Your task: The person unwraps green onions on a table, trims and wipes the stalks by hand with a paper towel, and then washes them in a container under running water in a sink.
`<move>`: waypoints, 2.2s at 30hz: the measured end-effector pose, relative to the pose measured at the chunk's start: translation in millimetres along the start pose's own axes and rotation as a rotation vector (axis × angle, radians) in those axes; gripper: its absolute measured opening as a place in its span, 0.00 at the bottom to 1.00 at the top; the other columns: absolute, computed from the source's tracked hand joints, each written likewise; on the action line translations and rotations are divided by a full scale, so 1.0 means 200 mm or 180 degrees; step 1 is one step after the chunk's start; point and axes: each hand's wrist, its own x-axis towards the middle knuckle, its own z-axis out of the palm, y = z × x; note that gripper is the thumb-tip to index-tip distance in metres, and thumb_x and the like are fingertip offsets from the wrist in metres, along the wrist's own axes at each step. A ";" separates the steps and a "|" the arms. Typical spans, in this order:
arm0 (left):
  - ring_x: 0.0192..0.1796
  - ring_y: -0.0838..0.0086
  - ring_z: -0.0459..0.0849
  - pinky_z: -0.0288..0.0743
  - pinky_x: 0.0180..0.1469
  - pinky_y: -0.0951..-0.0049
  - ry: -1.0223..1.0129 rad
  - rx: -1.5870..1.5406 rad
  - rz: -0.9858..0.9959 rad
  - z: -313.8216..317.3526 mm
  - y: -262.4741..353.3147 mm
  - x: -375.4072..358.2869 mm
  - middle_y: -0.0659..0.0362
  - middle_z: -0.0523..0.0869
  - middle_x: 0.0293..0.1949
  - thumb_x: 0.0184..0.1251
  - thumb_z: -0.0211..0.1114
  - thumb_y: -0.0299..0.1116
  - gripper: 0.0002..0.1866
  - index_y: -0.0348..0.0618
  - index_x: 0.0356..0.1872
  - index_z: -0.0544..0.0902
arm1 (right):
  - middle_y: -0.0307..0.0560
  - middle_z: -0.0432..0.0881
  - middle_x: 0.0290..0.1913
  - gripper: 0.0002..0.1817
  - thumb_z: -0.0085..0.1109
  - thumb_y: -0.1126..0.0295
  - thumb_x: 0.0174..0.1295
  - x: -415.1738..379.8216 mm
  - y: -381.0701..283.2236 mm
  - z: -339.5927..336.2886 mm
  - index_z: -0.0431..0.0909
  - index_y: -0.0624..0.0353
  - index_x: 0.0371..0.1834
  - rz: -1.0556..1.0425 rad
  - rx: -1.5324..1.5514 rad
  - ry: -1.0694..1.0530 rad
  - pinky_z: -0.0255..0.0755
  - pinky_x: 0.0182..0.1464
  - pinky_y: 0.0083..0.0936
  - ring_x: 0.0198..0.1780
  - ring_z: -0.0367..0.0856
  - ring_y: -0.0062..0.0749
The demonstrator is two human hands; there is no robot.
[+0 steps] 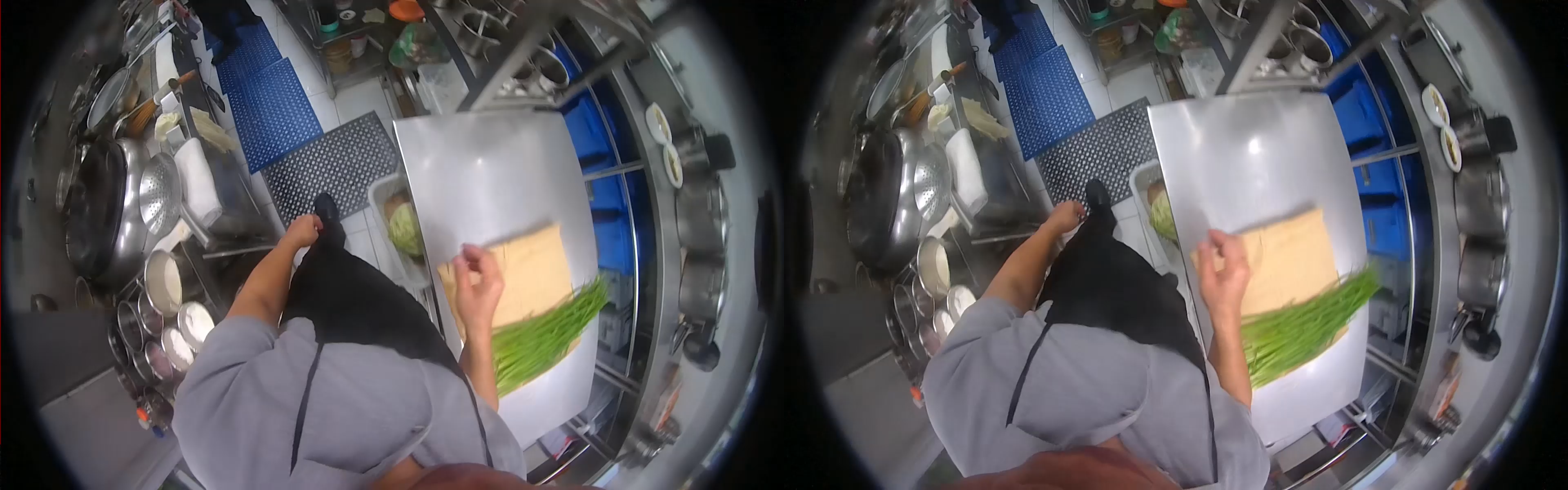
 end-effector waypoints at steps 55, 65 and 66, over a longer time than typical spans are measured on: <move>0.54 0.72 0.81 0.77 0.54 0.71 0.2037 -0.2161 0.2559 -3.98 0.32 2.59 0.56 0.81 0.53 0.68 0.64 0.31 0.16 0.39 0.54 0.82 | 0.57 0.86 0.39 0.14 0.62 0.64 0.63 3.57 -1.46 2.46 0.83 0.62 0.47 -0.1844 -0.0121 -0.1910 0.77 0.45 0.38 0.41 0.85 0.50; 0.63 0.53 0.75 0.67 0.66 0.60 0.3767 -0.1870 0.4259 -4.92 0.67 2.99 0.45 0.78 0.61 0.66 0.65 0.36 0.27 0.36 0.64 0.76 | 0.66 0.85 0.37 0.10 0.59 0.70 0.56 4.94 -3.14 2.73 0.88 0.60 0.35 -0.3053 -0.1886 0.1286 0.80 0.49 0.44 0.45 0.87 0.55; 0.65 0.54 0.74 0.66 0.68 0.61 0.3865 -0.1649 0.4304 -4.97 0.67 3.02 0.45 0.77 0.62 0.67 0.64 0.37 0.27 0.35 0.65 0.75 | 0.66 0.86 0.37 0.10 0.58 0.71 0.56 5.06 -3.20 2.70 0.88 0.61 0.35 -0.2763 -0.1779 0.1308 0.79 0.49 0.44 0.45 0.86 0.56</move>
